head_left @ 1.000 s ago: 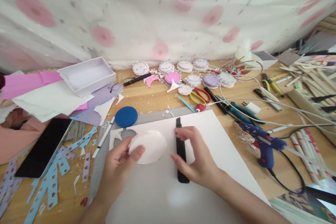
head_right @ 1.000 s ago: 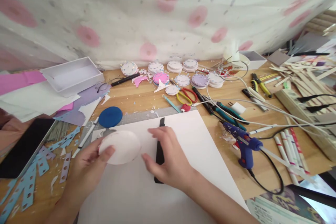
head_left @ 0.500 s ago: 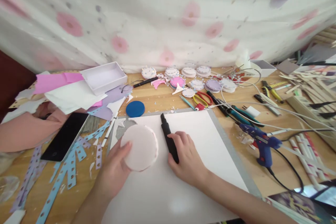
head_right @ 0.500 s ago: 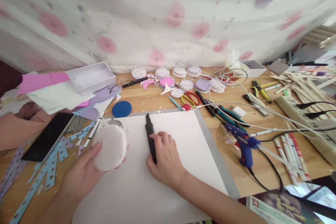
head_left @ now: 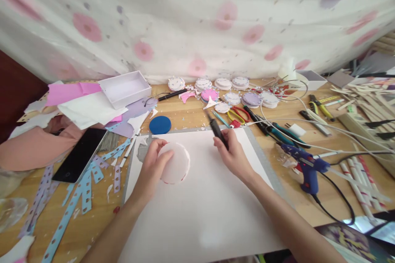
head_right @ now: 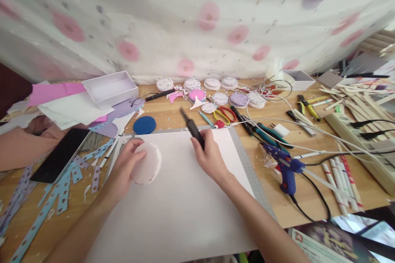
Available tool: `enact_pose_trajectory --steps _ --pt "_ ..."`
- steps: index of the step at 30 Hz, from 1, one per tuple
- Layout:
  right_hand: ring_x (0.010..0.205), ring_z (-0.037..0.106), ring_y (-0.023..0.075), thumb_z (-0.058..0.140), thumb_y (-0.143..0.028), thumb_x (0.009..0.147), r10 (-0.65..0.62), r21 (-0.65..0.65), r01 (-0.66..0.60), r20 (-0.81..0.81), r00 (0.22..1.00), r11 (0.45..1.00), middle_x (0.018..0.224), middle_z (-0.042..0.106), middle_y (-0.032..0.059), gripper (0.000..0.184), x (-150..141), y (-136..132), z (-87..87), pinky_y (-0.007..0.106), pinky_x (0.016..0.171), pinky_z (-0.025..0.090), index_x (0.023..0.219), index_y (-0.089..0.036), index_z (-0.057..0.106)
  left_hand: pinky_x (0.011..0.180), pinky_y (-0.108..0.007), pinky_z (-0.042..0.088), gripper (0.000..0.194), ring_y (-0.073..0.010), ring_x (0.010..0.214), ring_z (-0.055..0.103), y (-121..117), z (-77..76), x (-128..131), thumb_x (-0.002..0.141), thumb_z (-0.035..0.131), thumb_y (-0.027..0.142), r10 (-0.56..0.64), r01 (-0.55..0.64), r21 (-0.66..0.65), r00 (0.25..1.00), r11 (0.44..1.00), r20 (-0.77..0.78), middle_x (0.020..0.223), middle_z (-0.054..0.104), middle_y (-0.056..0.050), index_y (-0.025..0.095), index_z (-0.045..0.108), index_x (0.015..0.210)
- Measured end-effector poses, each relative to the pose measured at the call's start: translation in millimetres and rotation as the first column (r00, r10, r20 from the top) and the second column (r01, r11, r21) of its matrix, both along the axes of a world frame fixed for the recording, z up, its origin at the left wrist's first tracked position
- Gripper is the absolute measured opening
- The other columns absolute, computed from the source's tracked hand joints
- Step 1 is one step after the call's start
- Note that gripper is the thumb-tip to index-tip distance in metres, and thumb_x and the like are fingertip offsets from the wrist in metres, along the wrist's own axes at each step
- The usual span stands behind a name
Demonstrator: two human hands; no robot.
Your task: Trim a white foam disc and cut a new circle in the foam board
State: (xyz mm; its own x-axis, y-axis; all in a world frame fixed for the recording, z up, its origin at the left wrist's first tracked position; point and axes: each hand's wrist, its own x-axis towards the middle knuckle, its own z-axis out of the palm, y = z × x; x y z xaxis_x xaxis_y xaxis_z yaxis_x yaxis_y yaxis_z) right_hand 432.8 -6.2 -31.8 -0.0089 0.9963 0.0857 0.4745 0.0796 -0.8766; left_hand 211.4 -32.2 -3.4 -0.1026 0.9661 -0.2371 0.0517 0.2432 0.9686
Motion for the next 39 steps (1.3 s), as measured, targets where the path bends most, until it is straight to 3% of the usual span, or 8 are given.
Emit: enact_pose_trajectory --steps 4,7,11,13,15,23,34,39 --pt "0.046 0.036 0.0085 0.054 -0.05 0.088 0.046 -0.242 -0.216 -0.56 0.827 0.946 0.061 0.044 -0.008 0.031 -16.8 -7.6 -4.5 0.023 0.045 0.03 0.087 -0.023 0.039 0.073 -0.029 0.048 0.021 -0.0197 0.09 0.058 13.1 -18.3 12.9 0.087 0.052 0.037 -0.047 0.07 0.116 0.979 0.991 -0.196 0.101 0.06 -0.001 0.026 0.055 0.105" --pt "0.046 0.038 0.0078 0.067 -0.044 0.081 0.054 -0.325 -0.333 -0.64 0.767 0.885 0.057 0.041 -0.0102 0.034 -27.8 -14.2 -14.4 0.022 0.045 0.029 0.088 -0.023 0.042 0.093 -0.036 0.044 0.029 -0.0226 0.106 0.057 13.3 -26.3 16.9 0.093 0.043 0.035 -0.16 0.277 0.235 0.894 0.932 -0.418 0.113 0.059 -0.007 0.023 0.057 0.115" --pt "0.046 0.039 0.0072 0.069 -0.041 0.081 0.016 -0.347 -0.311 -0.644 0.765 0.885 0.06 0.041 -0.0101 0.033 -27.9 -16.1 -21.7 0.021 0.044 0.03 0.09 -0.023 0.043 0.101 -0.046 0.039 0.071 -0.0319 0.123 0.046 7.3 -27.2 14.5 0.084 0.056 0.047 -0.162 0.582 0.31 0.619 0.751 -0.769 0.134 0.046 -0.018 0.015 0.035 0.143" --pt "0.046 0.039 0.0071 0.066 -0.043 0.084 0.026 -0.346 -0.325 -0.648 0.761 0.88 0.06 0.04 -0.0099 0.031 -25.7 -15.4 -20.5 0.021 0.044 0.03 0.092 -0.023 0.043 0.097 -0.051 0.04 0.092 -0.037 0.119 0.048 5.4 -25.9 13.9 0.073 0.066 0.056 -0.101 0.642 0.276 0.486 0.715 -0.868 0.133 0.047 -0.02 0.013 0.028 0.146" --pt "0.046 0.039 0.0071 0.061 -0.045 0.088 0.069 -0.316 -0.367 -0.67 0.74 0.875 0.06 0.04 -0.0097 0.028 -22.6 -14.2 -16.9 0.021 0.044 0.03 0.092 -0.023 0.044 0.091 -0.051 0.042 0.091 -0.0366 0.111 0.052 4.7 -25.5 13.8 0.073 0.066 0.053 -0.069 0.658 0.247 0.416 0.711 -0.907 0.124 0.053 -0.019 0.013 0.028 0.146" --pt "0.05 0.044 0.0055 0.045 -0.036 0.098 0.177 -0.152 -0.32 -0.582 0.793 0.935 0.094 0.054 0.0005 0.022 4.9 -13.6 -7.1 0.023 0.046 0.035 0.118 -0.026 0.041 0.101 -0.043 0.041 0.073 -0.0312 0.123 0.046 6.5 -30.4 1.8 0.074 0.062 0.029 -0.176 0.6 0.224 0.534 0.768 -0.827 0.132 0.047 -0.017 0.013 0.033 0.138" --pt "0.049 0.049 0.0125 0.04 -0.03 0.098 0.304 -0.137 -0.324 -0.149 0.941 0.936 0.062 0.05 -0.0047 0.02 8.5 -17.8 -19.1 0.026 0.051 0.043 0.117 -0.022 0.043 0.097 -0.043 0.043 0.068 -0.0309 0.114 0.051 9.7 -28.4 -0.9 0.073 0.064 0.028 -0.088 0.573 0.357 0.606 0.738 -0.791 0.124 0.05 -0.015 0.017 0.038 0.135" --pt "0.062 0.057 0.0138 0.043 -0.027 0.096 0.271 -0.029 -0.271 -0.023 0.962 0.962 0.083 0.062 0.0021 0.024 11.7 -14.4 -17.7 0.026 0.057 0.046 0.12 -0.023 0.042 0.099 -0.044 0.042 0.065 -0.0311 0.116 0.05 11.9 -29.9 -2.7 0.075 0.065 0.027 -0.059 0.559 0.386 0.618 0.733 -0.784 0.124 0.049 -0.016 0.016 0.037 0.133"
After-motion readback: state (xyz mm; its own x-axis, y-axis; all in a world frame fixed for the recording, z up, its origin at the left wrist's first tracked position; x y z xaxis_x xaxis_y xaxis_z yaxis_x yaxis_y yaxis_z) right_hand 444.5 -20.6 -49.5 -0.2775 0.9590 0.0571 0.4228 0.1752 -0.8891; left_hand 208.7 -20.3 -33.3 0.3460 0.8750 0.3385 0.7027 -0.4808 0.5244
